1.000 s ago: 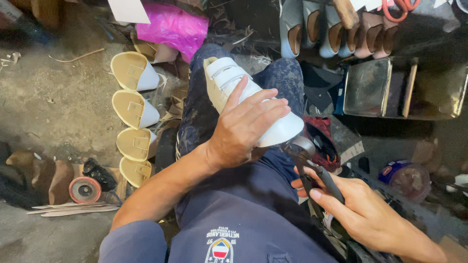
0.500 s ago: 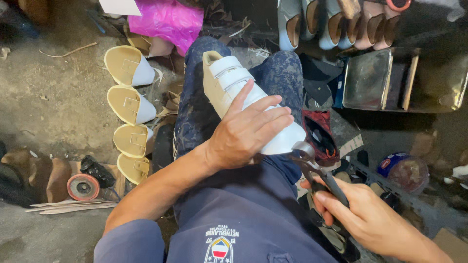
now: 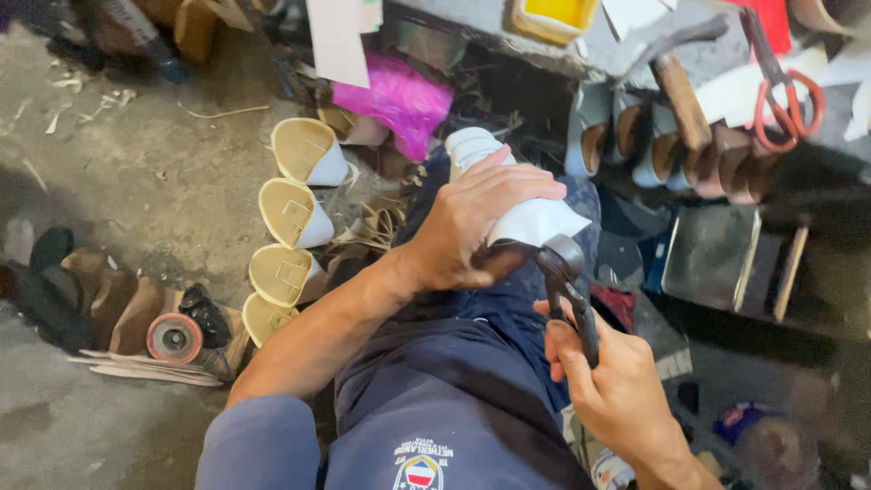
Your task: The person holds a white shoe on their lap and uses pliers to pull and adjust the sole edge. They then switch to a hammer to tap the sole and upper, working on the shoe's construction.
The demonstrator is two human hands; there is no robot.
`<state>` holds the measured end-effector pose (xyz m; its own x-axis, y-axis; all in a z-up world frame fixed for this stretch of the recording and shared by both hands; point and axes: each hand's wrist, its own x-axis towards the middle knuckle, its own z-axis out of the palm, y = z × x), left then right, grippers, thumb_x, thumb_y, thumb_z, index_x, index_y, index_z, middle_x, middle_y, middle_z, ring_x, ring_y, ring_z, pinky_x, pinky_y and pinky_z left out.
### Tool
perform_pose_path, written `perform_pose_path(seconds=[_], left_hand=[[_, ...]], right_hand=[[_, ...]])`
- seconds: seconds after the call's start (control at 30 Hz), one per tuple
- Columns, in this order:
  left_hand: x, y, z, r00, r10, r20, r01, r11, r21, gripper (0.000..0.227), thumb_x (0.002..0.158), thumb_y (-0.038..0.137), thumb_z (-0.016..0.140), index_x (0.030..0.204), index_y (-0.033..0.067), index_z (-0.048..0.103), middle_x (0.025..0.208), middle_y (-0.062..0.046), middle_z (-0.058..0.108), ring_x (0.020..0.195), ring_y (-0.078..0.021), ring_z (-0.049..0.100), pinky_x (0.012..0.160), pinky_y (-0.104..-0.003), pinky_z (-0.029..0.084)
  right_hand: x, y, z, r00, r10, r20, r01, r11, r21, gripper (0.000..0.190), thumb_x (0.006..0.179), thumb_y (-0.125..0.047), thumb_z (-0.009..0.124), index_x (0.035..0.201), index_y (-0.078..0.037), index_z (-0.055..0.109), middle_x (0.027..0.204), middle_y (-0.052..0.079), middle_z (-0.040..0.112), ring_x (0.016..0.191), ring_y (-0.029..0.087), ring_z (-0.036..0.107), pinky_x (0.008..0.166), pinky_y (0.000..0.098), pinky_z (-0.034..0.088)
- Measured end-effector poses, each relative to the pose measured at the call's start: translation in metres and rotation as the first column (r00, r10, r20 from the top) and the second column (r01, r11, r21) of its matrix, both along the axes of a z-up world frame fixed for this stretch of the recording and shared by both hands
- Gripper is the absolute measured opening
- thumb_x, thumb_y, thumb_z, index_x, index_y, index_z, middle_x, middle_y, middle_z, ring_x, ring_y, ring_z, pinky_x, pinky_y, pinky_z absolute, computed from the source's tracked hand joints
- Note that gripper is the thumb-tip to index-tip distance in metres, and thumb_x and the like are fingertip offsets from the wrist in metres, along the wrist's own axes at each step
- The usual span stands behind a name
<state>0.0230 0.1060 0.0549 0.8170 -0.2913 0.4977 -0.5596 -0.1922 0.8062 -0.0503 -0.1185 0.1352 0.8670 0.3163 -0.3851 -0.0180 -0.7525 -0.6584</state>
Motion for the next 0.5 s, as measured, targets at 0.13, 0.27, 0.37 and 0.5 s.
perform_pose_path(seconds=[0.13, 0.27, 0.37, 0.5], left_hand=[[0.006, 0.013, -0.006, 0.997, 0.079, -0.009, -0.079, 0.996, -0.029, 0.051, 0.089, 0.012, 0.063, 0.14, 0.013, 0.054, 0.139, -0.009, 0.065, 0.134, -0.0269, 0.065, 0.128, -0.057, 0.038], [0.01, 0.017, -0.007, 0.993, 0.115, -0.023, -0.116, 0.991, -0.072, 0.046, 0.093, 0.021, 0.058, 0.138, 0.0124, 0.054, 0.137, -0.011, 0.065, 0.132, -0.0286, 0.065, 0.128, -0.056, 0.038], [0.013, 0.017, -0.006, 0.993, 0.118, -0.027, -0.12, 0.988, -0.092, 0.049, 0.09, 0.02, 0.058, 0.138, 0.0112, 0.054, 0.136, -0.012, 0.065, 0.13, -0.0306, 0.066, 0.127, -0.056, 0.04], [0.016, 0.016, -0.007, 0.997, 0.065, -0.033, -0.066, 0.996, -0.054, 0.048, 0.095, 0.026, 0.059, 0.139, 0.009, 0.053, 0.141, -0.012, 0.063, 0.134, -0.0308, 0.064, 0.127, -0.056, 0.038]], right_hand=[[0.011, 0.016, -0.026, 0.993, 0.036, 0.108, -0.03, 0.998, -0.054, 0.032, 0.103, -0.035, 0.044, 0.089, -0.018, 0.067, 0.083, -0.008, 0.078, 0.047, 0.007, 0.071, 0.059, 0.0255, 0.055], [0.021, 0.026, -0.042, 0.982, -0.008, 0.19, 0.015, 0.999, -0.036, 0.032, 0.103, -0.031, 0.046, 0.116, -0.017, 0.071, 0.065, -0.009, 0.065, 0.049, 0.006, 0.069, 0.058, 0.0228, 0.054], [0.024, 0.023, -0.046, 0.967, 0.02, 0.253, -0.003, 0.998, -0.068, 0.027, 0.103, -0.034, 0.046, 0.102, -0.02, 0.069, 0.061, -0.008, 0.067, 0.05, 0.008, 0.071, 0.057, 0.026, 0.054], [0.039, 0.01, 0.007, 0.986, 0.155, -0.055, -0.154, 0.988, 0.029, 0.027, 0.095, -0.023, 0.047, 0.099, -0.019, 0.073, 0.053, -0.007, 0.067, 0.054, 0.012, 0.066, 0.076, 0.0262, 0.053]])
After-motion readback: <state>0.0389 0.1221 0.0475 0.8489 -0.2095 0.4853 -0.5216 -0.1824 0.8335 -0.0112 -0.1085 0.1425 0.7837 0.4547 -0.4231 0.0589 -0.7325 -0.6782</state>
